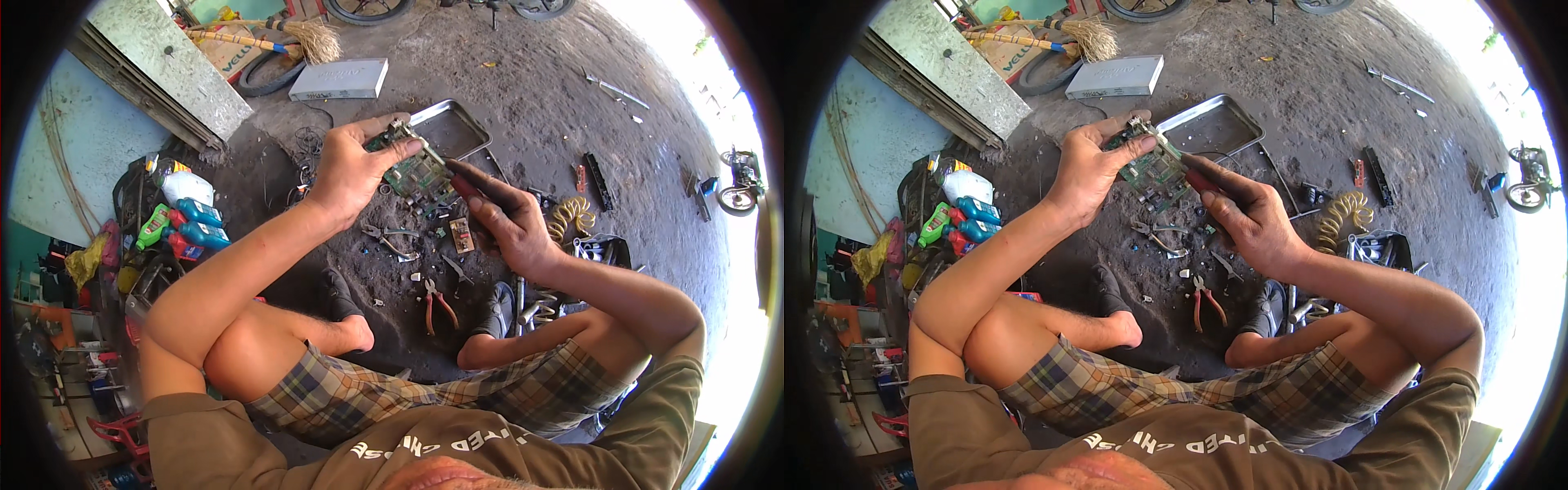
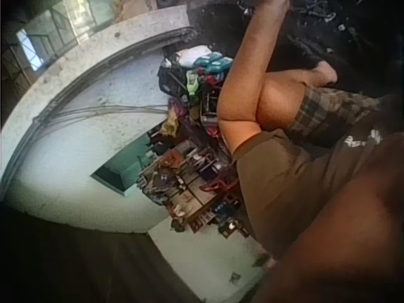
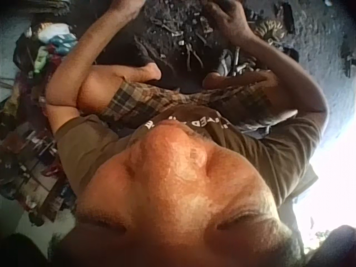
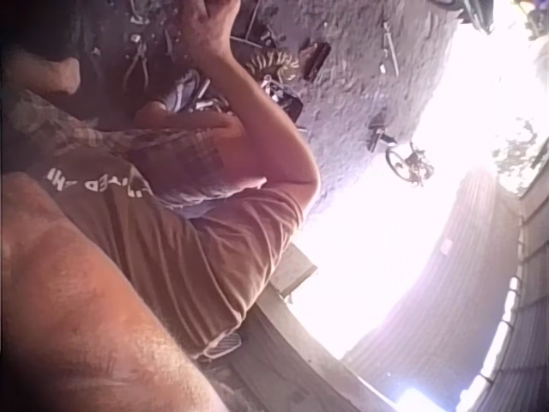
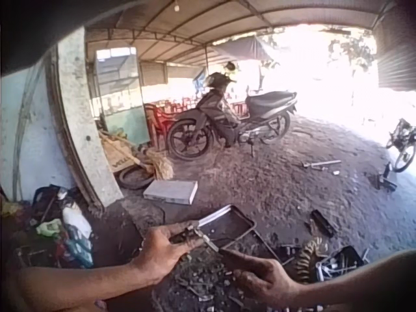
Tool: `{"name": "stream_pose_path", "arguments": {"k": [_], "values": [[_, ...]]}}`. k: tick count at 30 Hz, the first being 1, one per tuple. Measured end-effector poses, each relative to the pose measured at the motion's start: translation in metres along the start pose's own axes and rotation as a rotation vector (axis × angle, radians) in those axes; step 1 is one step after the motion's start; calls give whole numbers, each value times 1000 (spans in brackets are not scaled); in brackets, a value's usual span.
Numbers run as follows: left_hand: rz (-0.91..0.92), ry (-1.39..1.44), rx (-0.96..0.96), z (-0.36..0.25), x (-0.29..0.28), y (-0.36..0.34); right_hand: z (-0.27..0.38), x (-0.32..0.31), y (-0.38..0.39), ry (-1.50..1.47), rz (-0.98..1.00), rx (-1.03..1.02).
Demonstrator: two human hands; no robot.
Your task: The person sits on the floor and uses pliers to remove components from a green circuit board. They carefully pull out pins and small parts, placing the removed pieces into a metal tray. The person flips the board over to access the other side and continues removing components.
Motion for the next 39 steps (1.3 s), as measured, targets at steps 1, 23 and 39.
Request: {"name": "stream_pose_path", "arguments": {"k": [1, 23, 39], "values": [[-10, 2, 13, -1, -1, 1, 1, 1, 0, 17, 5, -5], [2, -65, 34, -3, 0, 4, 1, 0, 0, 16, 10, 13], [57, -272, 129, -13, 13, 10, 25, 3, 1, 604, -50, -361]]}}
Point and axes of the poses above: each hand's wrist, its own y-axis away from the middle knuckle, its own x-axis out of the palm, z = x × y, the point moved 10 cm from there along -y, towards the middle knuckle, and after that the axes turned 1 degree about y, right-handed, at the moved point
